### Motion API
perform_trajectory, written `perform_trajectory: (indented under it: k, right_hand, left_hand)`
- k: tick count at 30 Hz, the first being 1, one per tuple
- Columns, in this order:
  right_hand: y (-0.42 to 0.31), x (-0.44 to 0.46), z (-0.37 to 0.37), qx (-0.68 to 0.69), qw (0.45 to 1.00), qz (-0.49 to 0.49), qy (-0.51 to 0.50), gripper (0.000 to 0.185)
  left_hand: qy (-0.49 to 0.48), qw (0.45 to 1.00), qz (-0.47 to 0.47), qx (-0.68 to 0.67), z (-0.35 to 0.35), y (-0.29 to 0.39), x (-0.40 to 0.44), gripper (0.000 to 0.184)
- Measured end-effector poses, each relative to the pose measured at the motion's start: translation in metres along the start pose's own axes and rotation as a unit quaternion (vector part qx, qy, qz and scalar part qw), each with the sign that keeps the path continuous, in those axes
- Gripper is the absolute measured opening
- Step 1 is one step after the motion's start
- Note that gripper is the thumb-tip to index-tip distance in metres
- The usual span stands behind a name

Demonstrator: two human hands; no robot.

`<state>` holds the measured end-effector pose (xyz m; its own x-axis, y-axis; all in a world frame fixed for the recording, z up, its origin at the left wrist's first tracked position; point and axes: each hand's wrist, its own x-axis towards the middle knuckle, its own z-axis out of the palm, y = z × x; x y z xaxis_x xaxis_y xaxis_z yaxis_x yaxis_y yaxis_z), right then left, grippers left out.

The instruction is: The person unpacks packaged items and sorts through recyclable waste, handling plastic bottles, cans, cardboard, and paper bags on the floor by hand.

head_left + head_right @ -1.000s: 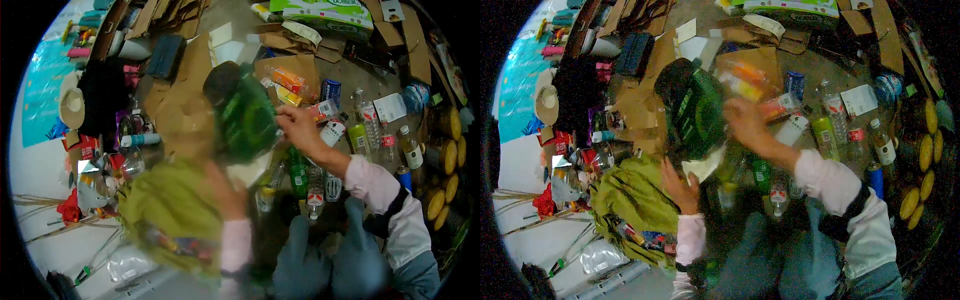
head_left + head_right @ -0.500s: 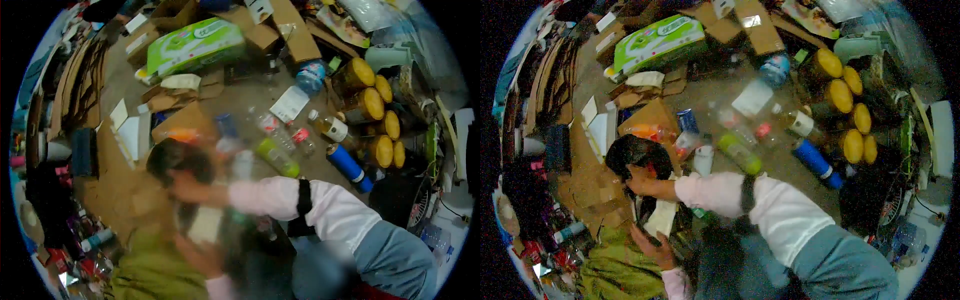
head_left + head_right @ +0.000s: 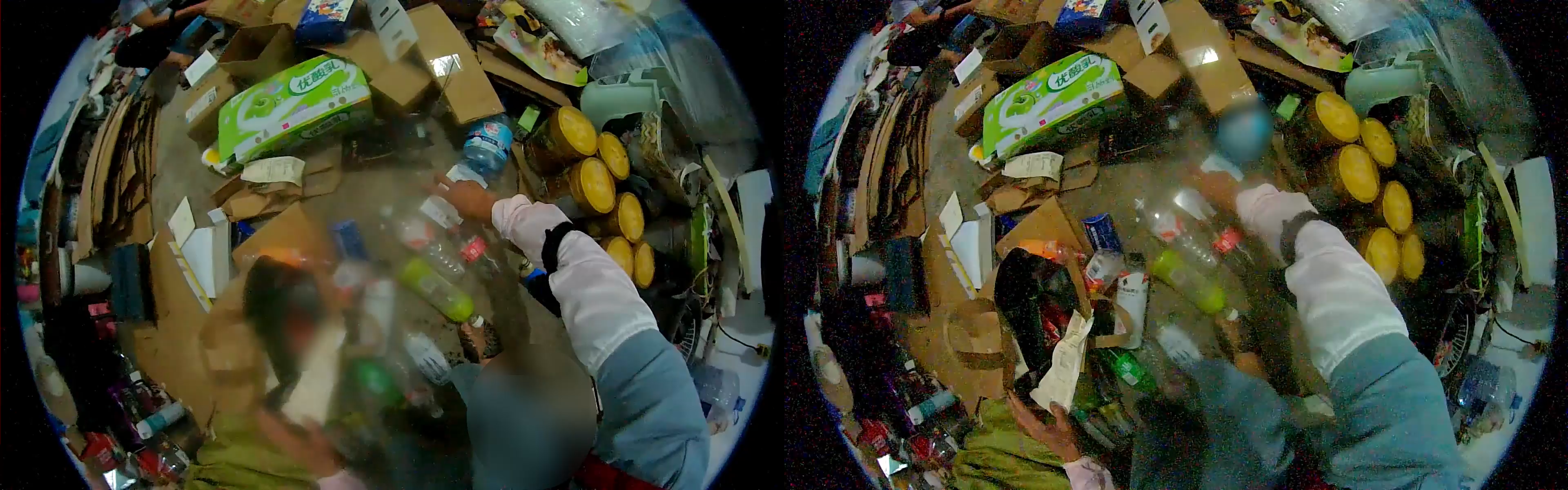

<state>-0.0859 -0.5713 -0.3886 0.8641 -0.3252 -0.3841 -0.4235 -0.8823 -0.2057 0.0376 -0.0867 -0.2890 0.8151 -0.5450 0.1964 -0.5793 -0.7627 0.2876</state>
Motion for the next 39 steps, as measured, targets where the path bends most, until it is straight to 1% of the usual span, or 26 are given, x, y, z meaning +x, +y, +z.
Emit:
perform_trajectory:
  k: [3,5,7,9,12,15,18,21,23,24,26,29,30,32,33,35,36,37,39]
  right_hand:
    - [0.038,0.025,0.055,-0.057,0.998,-0.007,0.005,0.081]
    - [0.055,0.031,0.080,-0.035,0.999,-0.018,0.023,0.075]
    - [0.057,0.026,0.078,-0.042,0.998,-0.038,0.040,0.070]
    - [0.062,0.018,0.076,-0.079,0.993,-0.066,0.055,0.067]
    - [0.065,0.017,0.072,-0.075,0.992,-0.088,0.053,0.064]
    - [0.061,0.014,0.064,-0.024,0.999,-0.044,-0.003,0.063]
    - [0.062,0.017,0.067,-0.086,0.995,-0.042,0.006,0.063]
    - [0.067,0.014,0.066,-0.091,0.994,-0.050,0.011,0.066]
    - [0.070,0.004,0.059,-0.042,0.995,-0.079,0.033,0.067]
    - [0.072,-0.001,0.060,-0.017,0.994,-0.094,0.043,0.068]
    - [0.070,-0.006,0.065,-0.033,0.997,-0.058,0.025,0.072]
    - [0.060,-0.011,0.057,-0.084,0.996,-0.034,0.002,0.077]
    - [0.056,-0.013,0.048,-0.106,0.994,-0.032,-0.004,0.079]
    - [0.057,-0.013,0.042,-0.037,0.998,-0.007,-0.042,0.079]
    - [0.057,-0.012,0.043,0.000,0.998,-0.002,-0.064,0.079]
    - [0.068,-0.015,0.055,0.021,0.997,-0.072,0.008,0.080]
    - [0.073,-0.013,0.063,0.024,0.996,-0.082,0.021,0.080]
    - [0.070,-0.009,0.059,0.021,0.999,-0.041,0.004,0.080]
    - [0.063,-0.006,0.054,0.000,0.996,0.066,-0.054,0.081]
  left_hand:
    - [-0.010,1.000,-0.023,0.002,-0.006,0.011,0.005,0.057]
    - [-0.006,1.000,-0.027,0.008,-0.008,0.016,0.008,0.056]
    - [-0.004,1.000,-0.019,0.020,-0.008,0.014,0.008,0.056]
    - [-0.005,1.000,-0.017,0.021,-0.007,0.012,0.008,0.057]
    - [-0.015,0.999,-0.024,0.014,-0.006,0.014,0.009,0.059]
    - [-0.011,0.999,-0.037,0.014,-0.003,0.015,0.011,0.060]
    - [-0.008,0.999,-0.033,0.002,0.001,0.014,0.013,0.060]
    - [0.001,1.000,-0.012,-0.005,0.004,0.009,0.014,0.059]
    - [0.007,1.000,0.001,-0.007,0.007,0.002,0.010,0.059]
    - [0.006,1.000,-0.015,-0.011,0.006,0.008,0.012,0.060]
    - [0.003,0.999,-0.047,-0.016,-0.001,0.020,0.019,0.061]
    - [-0.009,0.997,-0.054,0.047,-0.010,0.018,0.025,0.064]
    - [-0.016,0.999,-0.026,0.044,-0.013,0.017,0.030,0.063]
    - [-0.029,0.998,0.023,0.046,-0.025,0.016,0.041,0.062]
    - [-0.082,0.994,-0.015,0.071,-0.036,0.018,0.042,0.062]
    - [-0.196,0.970,-0.015,0.145,-0.046,0.020,0.049,0.063]
    - [-0.194,0.969,0.018,0.151,-0.045,0.014,0.051,0.061]
    - [-0.193,0.967,0.053,0.155,-0.039,0.006,0.051,0.060]
    - [-0.186,0.958,0.091,0.200,-0.028,-0.004,0.052,0.049]
